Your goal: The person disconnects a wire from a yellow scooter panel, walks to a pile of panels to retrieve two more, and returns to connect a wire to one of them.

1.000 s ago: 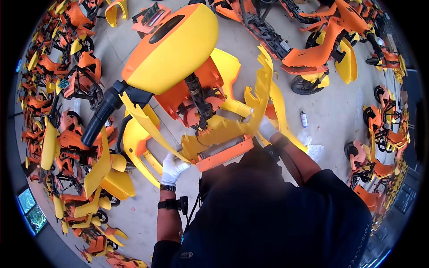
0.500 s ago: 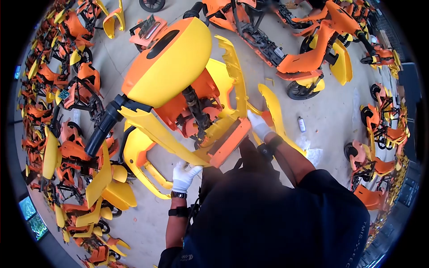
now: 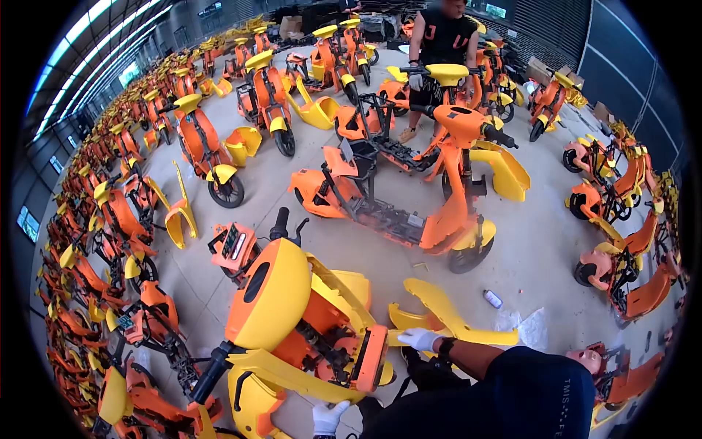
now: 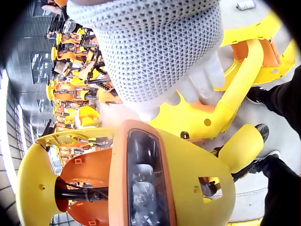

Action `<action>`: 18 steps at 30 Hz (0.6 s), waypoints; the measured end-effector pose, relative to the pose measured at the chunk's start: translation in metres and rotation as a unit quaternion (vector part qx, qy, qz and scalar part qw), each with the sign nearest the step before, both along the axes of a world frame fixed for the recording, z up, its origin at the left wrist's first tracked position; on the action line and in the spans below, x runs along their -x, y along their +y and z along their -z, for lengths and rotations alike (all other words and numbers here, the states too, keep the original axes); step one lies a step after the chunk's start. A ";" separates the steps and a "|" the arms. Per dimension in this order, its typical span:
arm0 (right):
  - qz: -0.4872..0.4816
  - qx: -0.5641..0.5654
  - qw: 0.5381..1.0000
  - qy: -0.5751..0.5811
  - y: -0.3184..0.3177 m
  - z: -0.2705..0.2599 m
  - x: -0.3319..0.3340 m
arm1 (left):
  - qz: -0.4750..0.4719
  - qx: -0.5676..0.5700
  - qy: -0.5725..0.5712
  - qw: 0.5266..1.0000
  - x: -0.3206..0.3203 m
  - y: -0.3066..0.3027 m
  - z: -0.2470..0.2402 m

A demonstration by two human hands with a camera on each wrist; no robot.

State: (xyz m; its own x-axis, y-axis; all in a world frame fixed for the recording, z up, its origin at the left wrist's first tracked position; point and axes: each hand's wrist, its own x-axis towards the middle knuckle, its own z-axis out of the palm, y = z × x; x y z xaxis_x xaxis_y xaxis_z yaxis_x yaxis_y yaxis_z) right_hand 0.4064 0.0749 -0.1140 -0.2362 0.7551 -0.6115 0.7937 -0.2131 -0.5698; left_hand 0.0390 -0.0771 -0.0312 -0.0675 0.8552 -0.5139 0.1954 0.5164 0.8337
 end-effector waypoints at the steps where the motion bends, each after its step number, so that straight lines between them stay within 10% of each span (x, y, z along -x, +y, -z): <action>1: 0.007 0.036 0.999 -0.001 -0.005 -0.010 -0.002 | 0.028 0.042 0.102 0.993 0.006 -0.005 0.003; 6: -0.051 0.023 0.998 0.017 -0.007 -0.002 -0.048 | -0.084 -0.107 0.028 0.990 -0.002 -0.026 -0.004; 11: -0.110 -0.049 0.989 0.086 -0.024 0.070 -0.142 | -0.402 -0.054 0.038 0.913 -0.009 -0.108 0.012; 12: -0.148 -0.085 0.984 0.045 -0.032 0.084 -0.175 | -0.376 0.035 0.065 0.923 -0.012 -0.140 0.016; 13: 0.044 0.099 0.992 0.071 -0.031 0.034 -0.172 | -0.323 0.116 0.073 0.937 -0.009 -0.149 0.017; 18: 0.098 0.018 0.994 0.033 -0.098 0.013 -0.216 | -0.203 0.178 0.017 0.963 -0.010 -0.177 0.056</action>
